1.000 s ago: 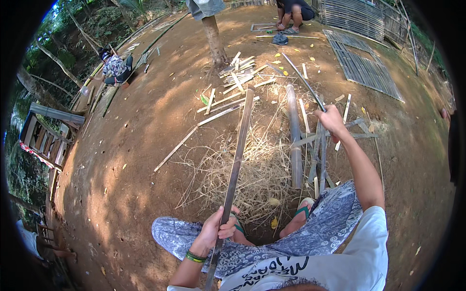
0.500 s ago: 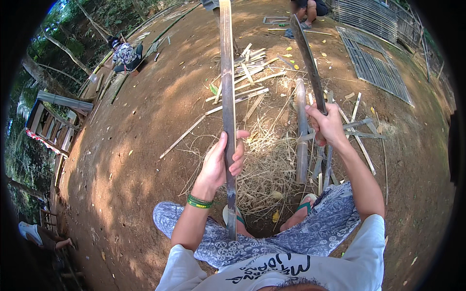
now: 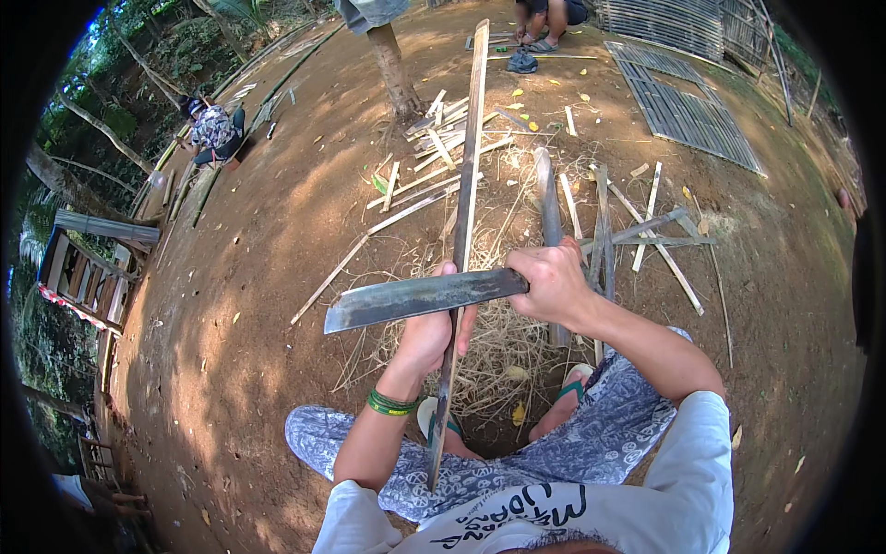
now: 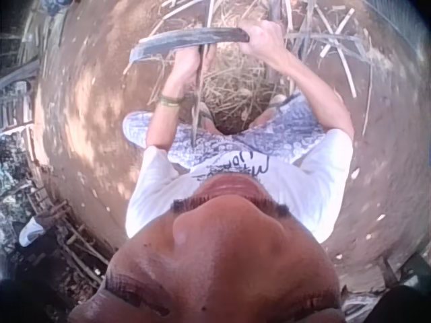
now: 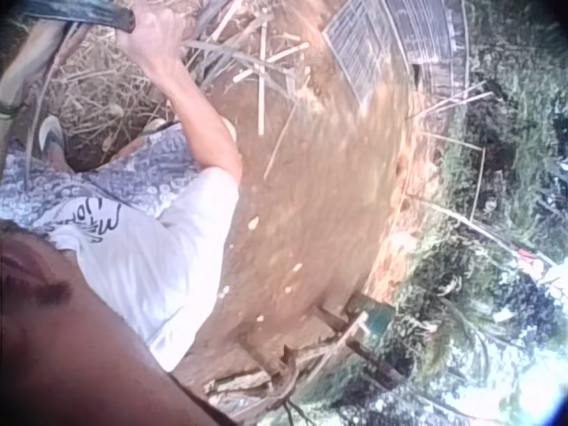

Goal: The person sits on the ground and uses a machete to split long bamboo poles into thin strips. They repeatedly strike the bamboo with the machete to separate the material, then inspect the resulting strips.

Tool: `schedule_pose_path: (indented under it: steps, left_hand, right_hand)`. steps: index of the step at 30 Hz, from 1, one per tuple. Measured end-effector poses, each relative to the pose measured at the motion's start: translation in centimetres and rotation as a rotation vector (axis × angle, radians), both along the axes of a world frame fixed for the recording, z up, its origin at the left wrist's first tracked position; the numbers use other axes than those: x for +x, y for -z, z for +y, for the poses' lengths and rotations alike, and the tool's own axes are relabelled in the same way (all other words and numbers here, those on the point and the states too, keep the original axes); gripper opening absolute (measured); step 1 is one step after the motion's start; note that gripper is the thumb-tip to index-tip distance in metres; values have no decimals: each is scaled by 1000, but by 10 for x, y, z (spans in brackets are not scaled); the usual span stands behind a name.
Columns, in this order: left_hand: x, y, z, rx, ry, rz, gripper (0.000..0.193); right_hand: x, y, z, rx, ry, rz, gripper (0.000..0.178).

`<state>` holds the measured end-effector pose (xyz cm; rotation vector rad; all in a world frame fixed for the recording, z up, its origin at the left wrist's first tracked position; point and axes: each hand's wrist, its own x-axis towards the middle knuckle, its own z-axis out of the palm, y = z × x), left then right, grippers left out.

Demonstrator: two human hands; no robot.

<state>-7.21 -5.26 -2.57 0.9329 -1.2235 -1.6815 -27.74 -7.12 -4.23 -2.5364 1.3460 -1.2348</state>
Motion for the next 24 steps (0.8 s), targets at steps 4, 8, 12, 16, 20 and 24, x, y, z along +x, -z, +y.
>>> schedule_pose_path:
  steps: [4, 8, 12, 16, 20, 24]
  left_hand:
    - [-10, -3, 4, -77, -68, -94, 47]
    - [-12, -5, 7, -111, -97, -141, 43]
    - [-11, -4, 7, -120, -113, -237, 40]
    - [-13, -14, 11, -139, -135, -312, 39]
    - [-16, -21, 11, -149, -128, -282, 38]
    - [-14, -14, 9, -123, -139, -248, 38]
  right_hand:
    - [4, -5, 5, -25, -19, 6, 10]
    - [3, 1, -6, -86, -23, -4, 13]
    - [2, 3, -13, -136, 7, 19, 13]
    - [1, 0, -15, -162, 23, 13, 13]
    - [-3, -1, -21, -182, 43, 19, 16]
    - [-13, -5, -29, -195, 108, 34, 18]
